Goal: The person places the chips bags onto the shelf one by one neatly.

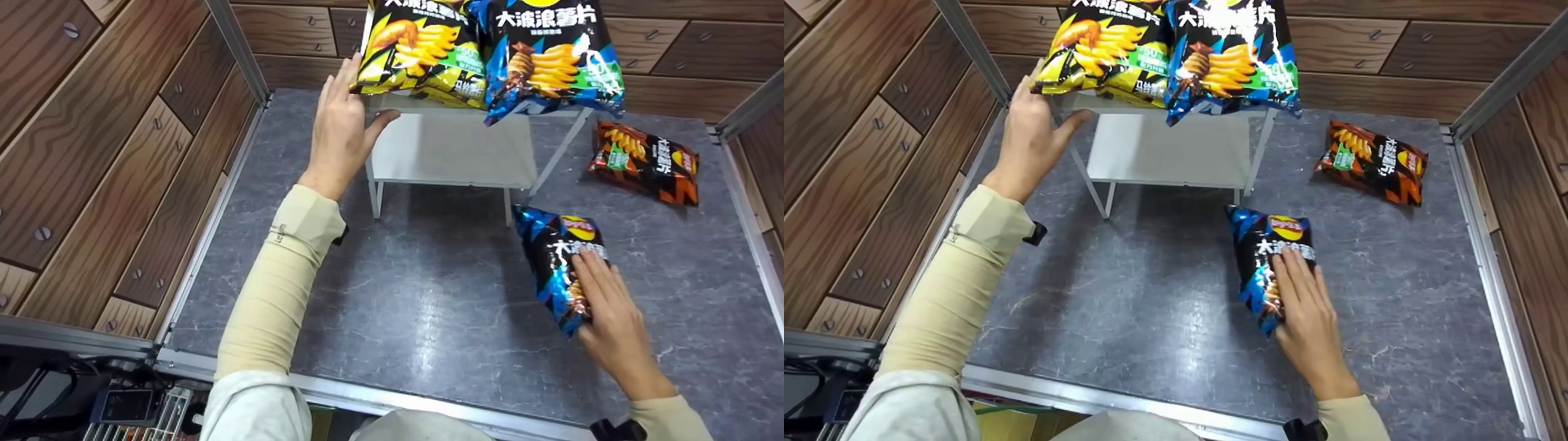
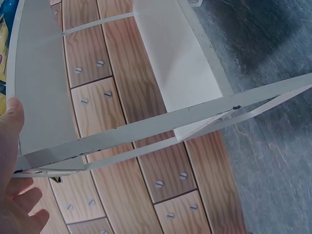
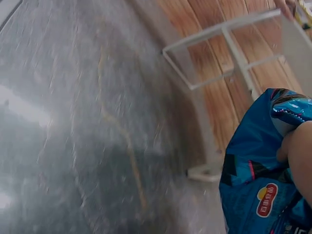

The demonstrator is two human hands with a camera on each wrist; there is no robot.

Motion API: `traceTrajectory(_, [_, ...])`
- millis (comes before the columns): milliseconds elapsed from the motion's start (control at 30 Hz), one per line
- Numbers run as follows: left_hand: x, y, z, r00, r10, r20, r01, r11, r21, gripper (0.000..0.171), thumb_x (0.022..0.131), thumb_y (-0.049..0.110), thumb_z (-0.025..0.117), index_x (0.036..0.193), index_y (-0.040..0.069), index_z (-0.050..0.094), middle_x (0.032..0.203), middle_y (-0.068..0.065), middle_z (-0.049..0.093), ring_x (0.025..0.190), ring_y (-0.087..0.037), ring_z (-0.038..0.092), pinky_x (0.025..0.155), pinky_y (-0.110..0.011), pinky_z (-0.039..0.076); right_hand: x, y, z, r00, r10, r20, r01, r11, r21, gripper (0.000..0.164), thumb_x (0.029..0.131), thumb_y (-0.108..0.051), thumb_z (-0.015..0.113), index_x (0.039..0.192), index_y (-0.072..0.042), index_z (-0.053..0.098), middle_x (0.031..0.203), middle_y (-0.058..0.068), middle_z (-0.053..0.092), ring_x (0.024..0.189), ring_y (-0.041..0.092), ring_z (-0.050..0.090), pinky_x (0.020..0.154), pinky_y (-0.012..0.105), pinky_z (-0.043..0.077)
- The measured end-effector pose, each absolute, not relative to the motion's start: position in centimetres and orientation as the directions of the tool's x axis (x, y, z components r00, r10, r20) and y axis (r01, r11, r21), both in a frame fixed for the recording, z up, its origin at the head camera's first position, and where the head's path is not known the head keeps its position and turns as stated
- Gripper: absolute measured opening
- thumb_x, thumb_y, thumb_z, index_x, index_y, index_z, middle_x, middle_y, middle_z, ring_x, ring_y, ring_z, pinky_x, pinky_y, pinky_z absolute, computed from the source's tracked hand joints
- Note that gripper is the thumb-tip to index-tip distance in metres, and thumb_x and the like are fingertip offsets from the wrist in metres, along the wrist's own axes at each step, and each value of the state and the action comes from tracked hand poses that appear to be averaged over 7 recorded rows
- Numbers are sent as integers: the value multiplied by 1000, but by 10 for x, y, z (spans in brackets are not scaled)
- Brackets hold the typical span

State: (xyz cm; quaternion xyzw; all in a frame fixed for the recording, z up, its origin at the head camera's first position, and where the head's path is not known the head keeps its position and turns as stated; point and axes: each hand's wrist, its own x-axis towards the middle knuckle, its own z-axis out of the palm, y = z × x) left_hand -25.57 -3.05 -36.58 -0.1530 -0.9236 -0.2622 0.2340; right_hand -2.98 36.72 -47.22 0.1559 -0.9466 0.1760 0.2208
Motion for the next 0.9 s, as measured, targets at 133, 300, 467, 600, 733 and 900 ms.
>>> traceTrajectory(133, [-257, -31, -366, -843, 160, 514, 398, 828, 394, 75, 91, 52, 61, 138, -6, 53, 162, -9, 31, 153, -22, 23, 129, -36, 10, -34, 354, -467, -828, -259, 498, -438, 852, -286, 96, 59, 21, 77, 147, -5, 47, 152, 16, 46, 144, 29, 41, 126, 38, 23])
traceTrajectory(300, [-257, -32, -366, -842, 162, 515, 397, 832, 387, 75, 91, 53, 61, 134, -8, 55, 162, -10, 32, 153, -22, 23, 129, -37, 9, -46, 335, -457, -785, -315, 533, -524, 797, -301, 93, 60, 18, 78, 145, -3, 48, 152, 16, 47, 140, 34, 45, 126, 33, 25])
traceTrajectory(467, [-257, -32, -367, -840, 162, 518, 395, 837, 379, 75, 91, 53, 61, 132, -10, 57, 162, -9, 31, 153, -22, 23, 129, -37, 9, -59, 311, -438, -751, -359, 555, -577, 764, -287, 83, 68, 11, 79, 145, -2, 49, 151, 16, 48, 137, 38, 48, 124, 36, 29])
traceTrajectory(600, [-256, -31, -367, -840, 166, 517, 398, 836, 378, 75, 91, 53, 61, 133, -9, 56, 163, -9, 30, 153, -22, 23, 129, -38, 10, -63, 290, -417, -720, -418, 555, -626, 736, -258, 86, 66, 14, 78, 145, -1, 49, 151, 17, 48, 137, 38, 48, 123, 40, 30])
traceTrajectory(733, [-257, -30, -366, -841, 168, 515, 404, 828, 389, 75, 91, 53, 61, 135, -8, 55, 163, -8, 30, 153, -22, 23, 129, -37, 10, -71, 272, -400, -668, -464, 582, -683, 692, -232, 83, 65, 17, 76, 143, 2, 50, 150, 20, 48, 137, 39, 47, 123, 44, 30])
traceTrajectory(900, [-257, -30, -365, -846, 165, 507, 398, 829, 393, 74, 91, 53, 61, 132, -8, 57, 163, -9, 30, 153, -22, 22, 129, -37, 10, -91, 258, -388, -648, -480, 592, -696, 689, -203, 76, 71, 15, 75, 142, 1, 51, 148, 21, 49, 138, 38, 46, 123, 47, 29])
